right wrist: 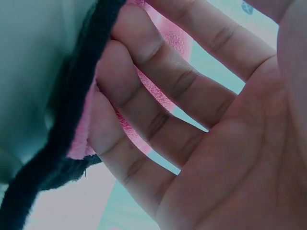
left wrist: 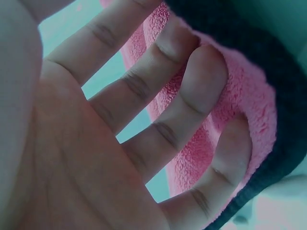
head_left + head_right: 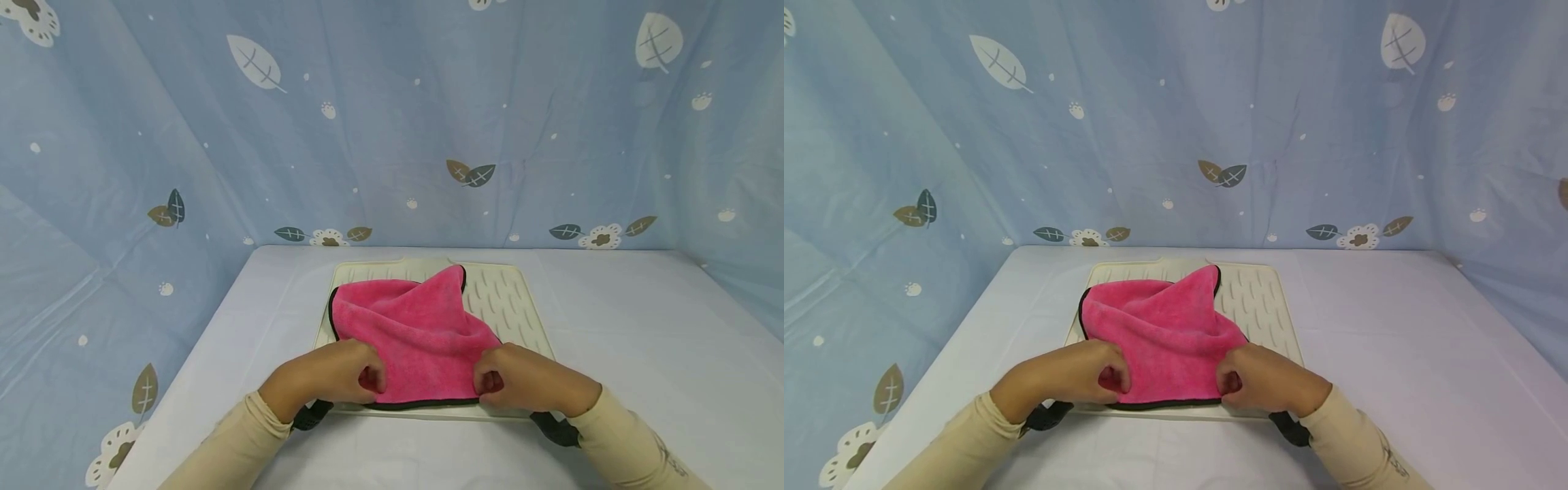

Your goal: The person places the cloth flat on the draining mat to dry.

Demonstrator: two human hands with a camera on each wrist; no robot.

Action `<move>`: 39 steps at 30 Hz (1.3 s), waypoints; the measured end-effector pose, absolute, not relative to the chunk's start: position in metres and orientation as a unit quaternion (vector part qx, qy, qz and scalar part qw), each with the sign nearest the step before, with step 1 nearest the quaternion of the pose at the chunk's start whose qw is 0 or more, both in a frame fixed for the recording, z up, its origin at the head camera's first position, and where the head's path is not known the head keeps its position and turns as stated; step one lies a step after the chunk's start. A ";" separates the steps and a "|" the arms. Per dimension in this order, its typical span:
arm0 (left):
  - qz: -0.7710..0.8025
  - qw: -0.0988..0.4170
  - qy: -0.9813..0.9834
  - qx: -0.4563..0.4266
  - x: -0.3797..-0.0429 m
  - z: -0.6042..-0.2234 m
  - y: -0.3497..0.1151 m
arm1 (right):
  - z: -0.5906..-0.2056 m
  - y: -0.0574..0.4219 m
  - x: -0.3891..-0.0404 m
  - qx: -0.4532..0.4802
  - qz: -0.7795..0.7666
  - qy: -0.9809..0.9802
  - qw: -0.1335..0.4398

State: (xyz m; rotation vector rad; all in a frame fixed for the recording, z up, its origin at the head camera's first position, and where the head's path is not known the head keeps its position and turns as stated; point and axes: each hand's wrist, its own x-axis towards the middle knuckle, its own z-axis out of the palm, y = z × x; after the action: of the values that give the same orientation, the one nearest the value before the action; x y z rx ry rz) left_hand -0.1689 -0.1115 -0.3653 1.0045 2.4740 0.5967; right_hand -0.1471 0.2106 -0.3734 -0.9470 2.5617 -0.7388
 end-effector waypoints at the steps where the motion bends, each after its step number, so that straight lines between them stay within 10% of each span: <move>1: 0.213 0.199 0.886 0.362 -0.169 -0.366 -0.111 | -0.374 0.210 -0.147 -0.331 -0.258 0.894 0.155; 19: 0.227 0.200 0.878 0.370 -0.171 -0.372 -0.106 | -0.353 0.203 -0.170 -0.236 -0.238 0.942 -0.021; 39: 0.242 0.220 0.872 0.365 -0.173 -0.375 -0.110 | -0.347 0.192 -0.247 -0.178 -0.208 0.962 -0.021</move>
State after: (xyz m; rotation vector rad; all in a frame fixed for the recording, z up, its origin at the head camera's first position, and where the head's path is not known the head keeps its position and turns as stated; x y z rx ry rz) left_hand -0.1731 -0.1102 -0.3750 1.0082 2.4108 0.6682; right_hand -0.2466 0.1923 -0.3465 -0.5653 3.0620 -0.6633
